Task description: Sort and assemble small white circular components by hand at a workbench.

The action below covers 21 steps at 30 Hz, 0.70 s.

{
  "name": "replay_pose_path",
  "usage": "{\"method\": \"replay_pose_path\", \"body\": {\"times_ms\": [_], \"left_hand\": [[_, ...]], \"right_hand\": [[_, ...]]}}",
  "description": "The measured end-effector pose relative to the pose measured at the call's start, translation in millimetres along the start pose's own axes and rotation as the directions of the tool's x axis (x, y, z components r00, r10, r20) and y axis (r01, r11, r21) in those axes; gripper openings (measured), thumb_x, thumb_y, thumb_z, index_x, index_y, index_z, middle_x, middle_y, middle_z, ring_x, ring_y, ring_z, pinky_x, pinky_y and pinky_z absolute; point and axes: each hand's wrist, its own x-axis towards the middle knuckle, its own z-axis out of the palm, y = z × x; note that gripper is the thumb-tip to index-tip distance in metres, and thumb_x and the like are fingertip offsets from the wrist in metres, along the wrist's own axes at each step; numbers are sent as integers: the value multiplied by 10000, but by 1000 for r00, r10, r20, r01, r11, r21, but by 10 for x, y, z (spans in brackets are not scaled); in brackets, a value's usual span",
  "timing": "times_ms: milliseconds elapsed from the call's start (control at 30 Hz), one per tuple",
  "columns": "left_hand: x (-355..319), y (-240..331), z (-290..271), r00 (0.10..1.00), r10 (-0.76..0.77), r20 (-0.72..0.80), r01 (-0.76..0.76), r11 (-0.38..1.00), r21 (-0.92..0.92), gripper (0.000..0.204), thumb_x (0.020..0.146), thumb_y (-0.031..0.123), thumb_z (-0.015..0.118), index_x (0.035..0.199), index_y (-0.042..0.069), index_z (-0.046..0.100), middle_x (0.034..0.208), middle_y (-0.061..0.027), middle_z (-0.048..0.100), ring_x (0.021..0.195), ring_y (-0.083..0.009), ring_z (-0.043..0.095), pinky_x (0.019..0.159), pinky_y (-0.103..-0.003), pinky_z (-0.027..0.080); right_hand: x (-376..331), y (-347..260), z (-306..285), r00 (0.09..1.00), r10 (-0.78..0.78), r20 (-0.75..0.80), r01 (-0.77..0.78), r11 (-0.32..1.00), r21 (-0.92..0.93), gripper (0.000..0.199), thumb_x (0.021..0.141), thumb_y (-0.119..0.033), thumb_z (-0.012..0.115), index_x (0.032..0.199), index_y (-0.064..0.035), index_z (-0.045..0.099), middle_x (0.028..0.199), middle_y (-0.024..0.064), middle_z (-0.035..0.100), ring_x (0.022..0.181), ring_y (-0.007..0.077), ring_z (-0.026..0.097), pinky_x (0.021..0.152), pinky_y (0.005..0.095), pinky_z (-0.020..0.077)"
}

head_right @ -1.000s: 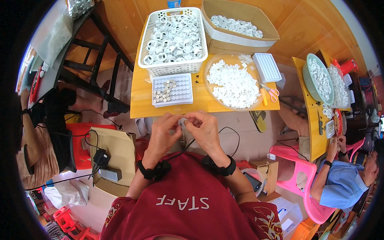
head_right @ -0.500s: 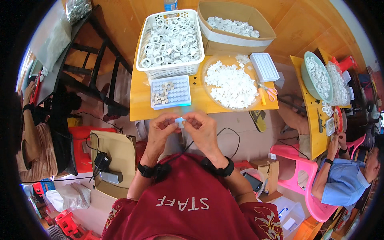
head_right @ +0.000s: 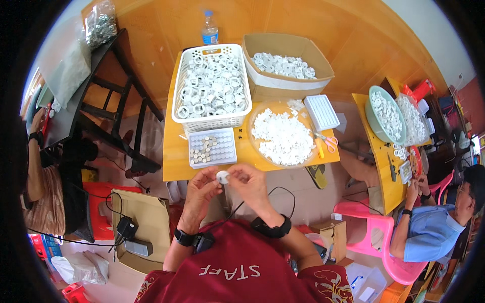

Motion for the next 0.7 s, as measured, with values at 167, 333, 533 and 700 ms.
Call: {"method": "replay_pose_path", "body": {"times_ms": [167,333,533,700], "left_hand": [[13,77,-109,1000,22,-12,-22,1000,-5,201,813,67,587,1013,50,578,882,-2,566,717,-85,558,654,-226,483],[6,69,-275,999,50,-20,-51,998,-22,167,827,83,576,990,52,589,830,-10,578,697,-83,558,644,-227,477],[-83,112,-322,998,53,44,-53,999,9,198,834,101,567,1021,38,580,865,-48,598,735,-104,580,674,-241,487],[-413,724,-3,936,134,326,-119,991,-67,281,879,126,489,1135,19,533,986,-98,593,900,-163,581,811,-292,463]], "right_hand": [[745,-424,-566,946,-303,-117,302,953,-28,122,765,29,551,869,-2,607,724,44,603,644,76,565,585,207,467],[1269,-1178,-579,780,-508,-365,513,853,-92,180,769,25,560,943,8,602,852,56,618,741,126,597,616,236,486],[1783,-767,-346,772,-620,140,572,580,-580,223,725,42,565,935,-15,614,864,105,620,762,221,622,648,304,489],[2023,-577,-79,680,-594,430,671,267,-692,243,663,103,494,836,-8,623,843,165,589,801,366,560,719,395,455]]}}
